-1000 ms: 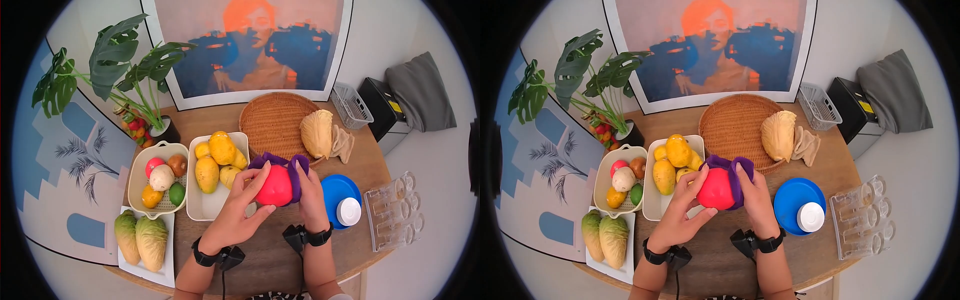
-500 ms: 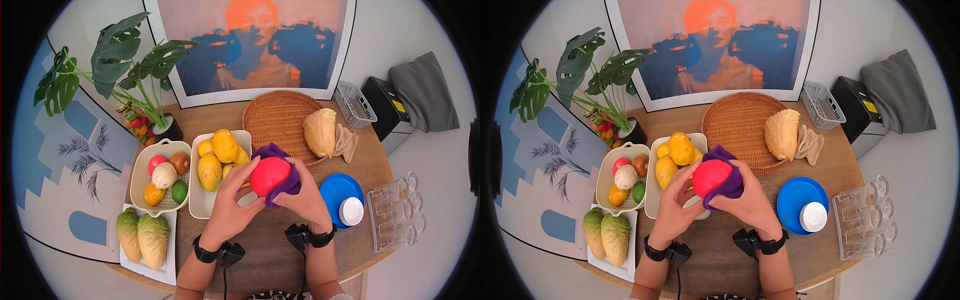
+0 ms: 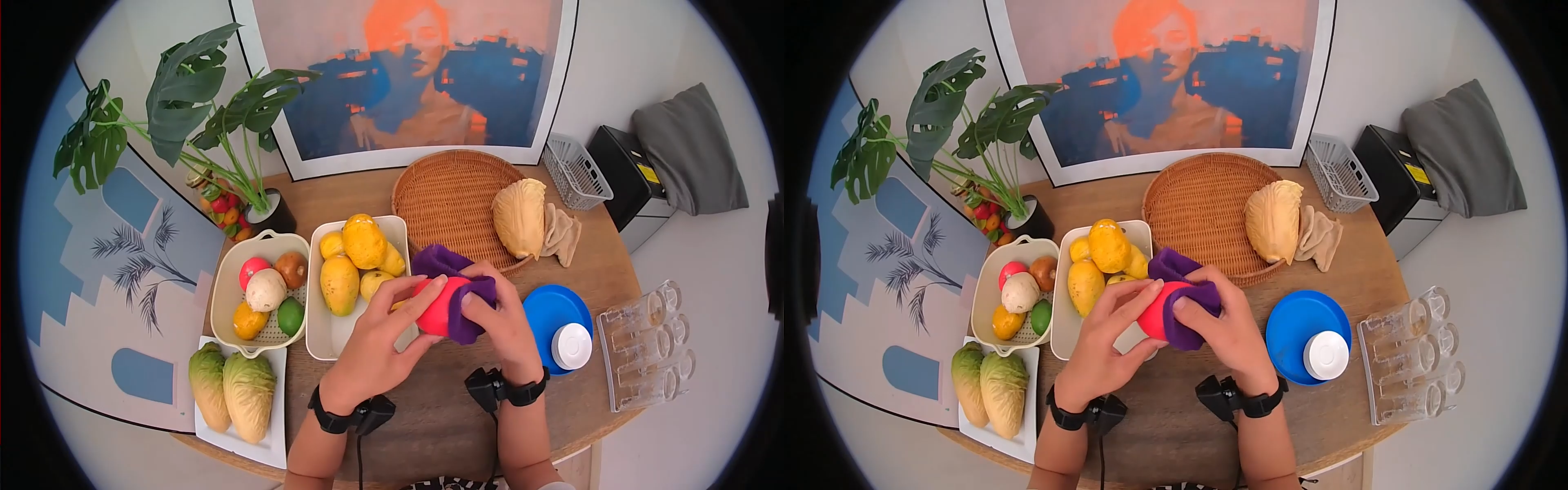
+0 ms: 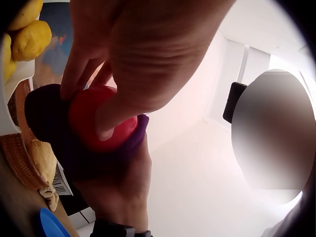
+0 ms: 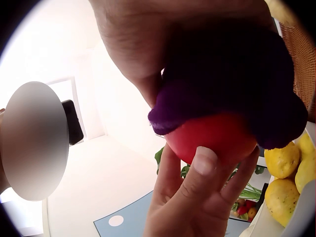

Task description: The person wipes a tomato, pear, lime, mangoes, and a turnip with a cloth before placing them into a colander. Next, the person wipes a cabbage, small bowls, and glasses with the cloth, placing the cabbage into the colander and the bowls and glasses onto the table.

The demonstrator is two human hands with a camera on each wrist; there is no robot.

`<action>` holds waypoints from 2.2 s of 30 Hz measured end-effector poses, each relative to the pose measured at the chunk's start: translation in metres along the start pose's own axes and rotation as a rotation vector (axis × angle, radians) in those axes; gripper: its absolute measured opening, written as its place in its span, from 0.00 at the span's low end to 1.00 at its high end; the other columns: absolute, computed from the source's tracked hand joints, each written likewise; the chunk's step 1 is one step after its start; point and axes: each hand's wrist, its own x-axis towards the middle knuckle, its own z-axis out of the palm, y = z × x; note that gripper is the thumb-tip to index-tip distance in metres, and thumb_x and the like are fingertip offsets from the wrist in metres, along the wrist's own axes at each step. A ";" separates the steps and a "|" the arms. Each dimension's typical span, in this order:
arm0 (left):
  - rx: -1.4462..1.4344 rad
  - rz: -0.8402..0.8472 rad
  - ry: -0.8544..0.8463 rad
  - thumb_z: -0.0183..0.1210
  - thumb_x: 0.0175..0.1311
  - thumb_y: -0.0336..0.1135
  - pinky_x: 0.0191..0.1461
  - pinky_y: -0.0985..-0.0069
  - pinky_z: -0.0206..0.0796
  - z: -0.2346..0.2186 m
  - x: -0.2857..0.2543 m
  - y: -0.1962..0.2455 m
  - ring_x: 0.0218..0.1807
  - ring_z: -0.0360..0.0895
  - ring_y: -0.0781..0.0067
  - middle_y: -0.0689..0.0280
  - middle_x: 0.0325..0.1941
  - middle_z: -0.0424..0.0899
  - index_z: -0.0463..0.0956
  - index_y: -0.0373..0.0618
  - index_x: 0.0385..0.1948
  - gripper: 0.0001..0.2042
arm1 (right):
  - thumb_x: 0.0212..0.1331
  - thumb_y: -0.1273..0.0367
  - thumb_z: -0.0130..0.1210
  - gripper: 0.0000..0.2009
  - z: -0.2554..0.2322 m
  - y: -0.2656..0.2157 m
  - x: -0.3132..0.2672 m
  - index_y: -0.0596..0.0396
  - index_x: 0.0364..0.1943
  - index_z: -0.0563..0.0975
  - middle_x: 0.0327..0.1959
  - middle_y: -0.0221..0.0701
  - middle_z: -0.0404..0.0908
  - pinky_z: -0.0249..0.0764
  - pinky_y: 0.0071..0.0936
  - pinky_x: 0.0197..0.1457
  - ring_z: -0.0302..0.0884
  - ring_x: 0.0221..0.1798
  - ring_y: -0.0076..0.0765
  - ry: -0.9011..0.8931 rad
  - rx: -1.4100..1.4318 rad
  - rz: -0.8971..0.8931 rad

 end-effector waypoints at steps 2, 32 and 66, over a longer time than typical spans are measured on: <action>0.005 0.005 -0.019 0.70 0.48 0.23 0.64 0.64 0.67 -0.002 -0.001 0.001 0.60 0.73 0.54 0.54 0.60 0.70 0.71 0.47 0.63 0.34 | 0.63 0.67 0.59 0.11 -0.001 0.003 0.001 0.60 0.43 0.77 0.35 0.25 0.79 0.71 0.18 0.43 0.73 0.40 0.16 0.024 0.048 0.011; -0.756 -0.276 0.105 0.61 0.64 0.25 0.63 0.69 0.69 0.007 -0.007 -0.012 0.66 0.68 0.65 0.56 0.67 0.65 0.57 0.39 0.65 0.29 | 0.59 0.70 0.62 0.24 0.005 -0.003 -0.003 0.65 0.58 0.72 0.49 0.31 0.80 0.73 0.22 0.55 0.76 0.50 0.22 0.052 0.143 0.018; -0.302 -0.132 0.045 0.62 0.57 0.22 0.69 0.65 0.63 0.002 -0.004 -0.008 0.71 0.64 0.57 0.54 0.70 0.65 0.60 0.40 0.68 0.34 | 0.44 0.62 0.76 0.38 0.007 -0.007 0.000 0.60 0.58 0.67 0.53 0.36 0.75 0.71 0.28 0.58 0.73 0.54 0.28 -0.096 -0.143 0.023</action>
